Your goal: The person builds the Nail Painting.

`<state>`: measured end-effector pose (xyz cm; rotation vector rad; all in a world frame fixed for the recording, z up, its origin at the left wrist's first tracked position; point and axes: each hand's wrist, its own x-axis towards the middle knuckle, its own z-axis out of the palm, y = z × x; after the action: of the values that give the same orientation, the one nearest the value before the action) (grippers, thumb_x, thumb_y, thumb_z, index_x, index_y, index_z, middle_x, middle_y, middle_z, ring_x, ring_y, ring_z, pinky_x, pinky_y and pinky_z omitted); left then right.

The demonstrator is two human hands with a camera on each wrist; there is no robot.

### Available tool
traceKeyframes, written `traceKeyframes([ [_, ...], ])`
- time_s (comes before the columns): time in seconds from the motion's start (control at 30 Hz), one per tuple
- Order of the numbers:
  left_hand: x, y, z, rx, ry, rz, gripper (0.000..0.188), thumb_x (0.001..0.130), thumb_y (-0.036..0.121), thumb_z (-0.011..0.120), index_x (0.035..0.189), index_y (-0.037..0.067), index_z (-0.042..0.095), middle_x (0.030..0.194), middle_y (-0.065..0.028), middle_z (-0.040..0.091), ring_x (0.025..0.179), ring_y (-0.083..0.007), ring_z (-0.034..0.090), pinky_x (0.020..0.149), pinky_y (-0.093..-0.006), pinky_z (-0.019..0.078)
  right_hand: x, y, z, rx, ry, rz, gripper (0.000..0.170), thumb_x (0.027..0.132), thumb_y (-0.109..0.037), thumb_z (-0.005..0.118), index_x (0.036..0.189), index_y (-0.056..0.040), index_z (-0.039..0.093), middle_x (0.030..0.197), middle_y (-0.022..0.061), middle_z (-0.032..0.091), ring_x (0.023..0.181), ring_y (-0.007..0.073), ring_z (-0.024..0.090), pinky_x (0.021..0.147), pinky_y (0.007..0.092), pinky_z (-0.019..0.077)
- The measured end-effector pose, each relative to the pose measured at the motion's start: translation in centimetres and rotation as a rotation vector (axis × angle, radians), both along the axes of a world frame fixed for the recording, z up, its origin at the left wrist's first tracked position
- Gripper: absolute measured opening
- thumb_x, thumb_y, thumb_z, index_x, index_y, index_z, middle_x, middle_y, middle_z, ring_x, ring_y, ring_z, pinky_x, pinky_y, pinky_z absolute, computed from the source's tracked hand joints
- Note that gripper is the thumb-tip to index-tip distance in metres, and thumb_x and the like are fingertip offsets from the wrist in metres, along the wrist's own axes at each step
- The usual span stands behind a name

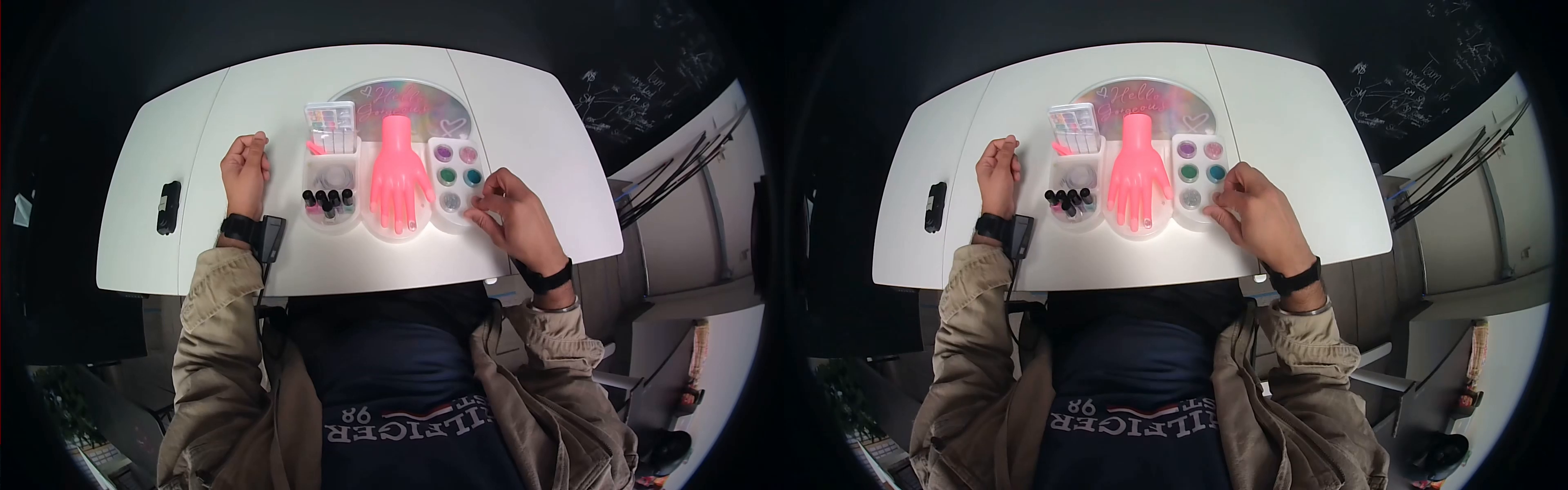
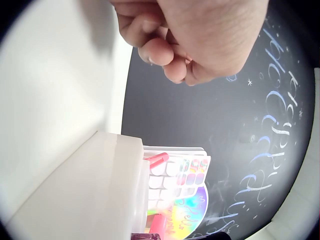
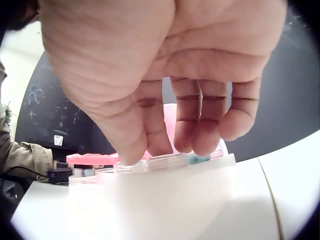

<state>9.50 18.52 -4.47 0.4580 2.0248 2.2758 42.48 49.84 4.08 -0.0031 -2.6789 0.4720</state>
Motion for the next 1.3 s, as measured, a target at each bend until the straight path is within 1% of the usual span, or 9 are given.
traceKeyframes([
  [0.17, 0.1, 0.1, 0.1, 0.002, -0.006, 0.014, 0.022, 0.113, 0.027, 0.071, 0.103, 0.007, 0.072, 0.071, 0.0067, 0.057, 0.059, -0.0027, 0.045, 0.055, -0.0218, 0.0361, 1.2, -2.0, 0.1, 0.022, 0.133, -0.054, 0.020, 0.087, -0.016, 0.092, 0.093, -0.0018, 0.080, 0.092, 0.0100, 0.060, 0.077, 0.0291, 0.065, 0.067, 0.0412, 0.0544],
  [0.27, 0.1, 0.3, 0.1, 0.014, -0.008, 0.024, 0.023, 0.112, 0.027, 0.073, 0.102, 0.007, 0.073, 0.069, 0.0068, 0.057, 0.058, -0.0028, 0.046, 0.054, -0.0221, 0.0362, 2.4, -2.8, -0.2, 0.019, 0.148, -0.066, 0.018, 0.087, -0.011, 0.092, 0.096, -0.0007, 0.081, 0.093, 0.0098, 0.061, 0.077, 0.0246, 0.063, 0.066, 0.0353, 0.0503],
  [0.53, 0.1, 0.2, 0.2, 0.061, 0.026, 0.093, 0.023, 0.112, 0.026, 0.074, 0.098, 0.008, 0.071, 0.067, 0.0066, 0.056, 0.057, -0.0023, 0.045, 0.052, -0.0220, 0.0350, 5.1, -5.5, 0.2, -0.056, 0.365, -0.056, 0.014, 0.082, -0.004, 0.092, 0.090, -0.0049, 0.081, 0.083, 0.0062, 0.058, 0.069, 0.0227, 0.059, 0.058, 0.0354, 0.0447],
  [0.63, 0.1, -0.1, 0.0, 0.051, 0.021, 0.063, 0.021, 0.113, 0.025, 0.072, 0.101, 0.008, 0.072, 0.077, 0.0062, 0.061, 0.061, -0.0012, 0.048, 0.053, -0.0209, 0.0362, 6.2, -5.7, -0.4, -0.108, 0.414, -0.035, 0.013, 0.082, -0.003, 0.092, 0.089, -0.0039, 0.080, 0.079, 0.0060, 0.058, 0.066, 0.0234, 0.058, 0.056, 0.0352, 0.0438],
  [0.77, 0.2, 0.0, 0.1, 0.059, 0.030, 0.059, 0.021, 0.113, 0.024, 0.072, 0.101, 0.007, 0.071, 0.083, 0.0049, 0.065, 0.062, -0.0014, 0.049, 0.052, -0.0207, 0.0368, 6.1, -4.4, -2.5, -0.246, 0.407, -0.013, 0.024, 0.083, 0.000, 0.089, 0.072, -0.0039, 0.068, 0.067, 0.0041, 0.053, 0.061, 0.0209, 0.056, 0.054, 0.0345, 0.0394],
  [0.8, 0.3, 0.0, 0.2, 0.058, 0.029, 0.060, 0.021, 0.113, 0.024, 0.072, 0.100, 0.008, 0.071, 0.085, 0.0048, 0.065, 0.062, -0.0018, 0.049, 0.052, -0.0210, 0.0373, 5.8, -3.8, -3.7, -0.326, 0.400, -0.037, 0.041, 0.087, 0.002, 0.086, 0.063, -0.0048, 0.054, 0.062, 0.0037, 0.050, 0.057, 0.0188, 0.052, 0.052, 0.0340, 0.0348],
  [0.9, 0.3, 0.4, 0.3, 0.074, 0.049, 0.094, 0.022, 0.113, 0.023, 0.071, 0.098, 0.007, 0.071, 0.067, 0.0067, 0.057, 0.056, -0.0021, 0.046, 0.050, -0.0213, 0.0355, 5.3, -2.8, -5.4, -0.480, 0.396, -0.077, 0.049, 0.091, 0.003, 0.083, 0.061, -0.0051, 0.046, 0.061, 0.0041, 0.048, 0.053, 0.0178, 0.047, 0.050, 0.0340, 0.0312],
  [1.03, 0.2, 0.2, 0.1, 0.066, 0.050, 0.061, 0.023, 0.112, 0.027, 0.073, 0.099, 0.008, 0.070, 0.077, 0.0053, 0.061, 0.061, -0.0028, 0.049, 0.052, -0.0218, 0.0372, 5.3, -2.3, -5.6, -0.449, 0.470, -0.081, 0.050, 0.094, 0.005, 0.080, 0.060, -0.0053, 0.044, 0.059, 0.0040, 0.045, 0.050, 0.0173, 0.043, 0.049, 0.0342, 0.0286],
  [1.3, 0.3, 0.2, 0.2, 0.051, 0.044, 0.061, 0.023, 0.112, 0.027, 0.073, 0.099, 0.008, 0.070, 0.073, 0.0052, 0.060, 0.060, -0.0037, 0.049, 0.052, -0.0222, 0.0371, 5.2, -2.2, -6.2, -0.475, 0.453, -0.111, 0.051, 0.094, 0.006, 0.077, 0.061, -0.0040, 0.040, 0.058, 0.0039, 0.043, 0.049, 0.0150, 0.040, 0.049, 0.0338, 0.0266],
])
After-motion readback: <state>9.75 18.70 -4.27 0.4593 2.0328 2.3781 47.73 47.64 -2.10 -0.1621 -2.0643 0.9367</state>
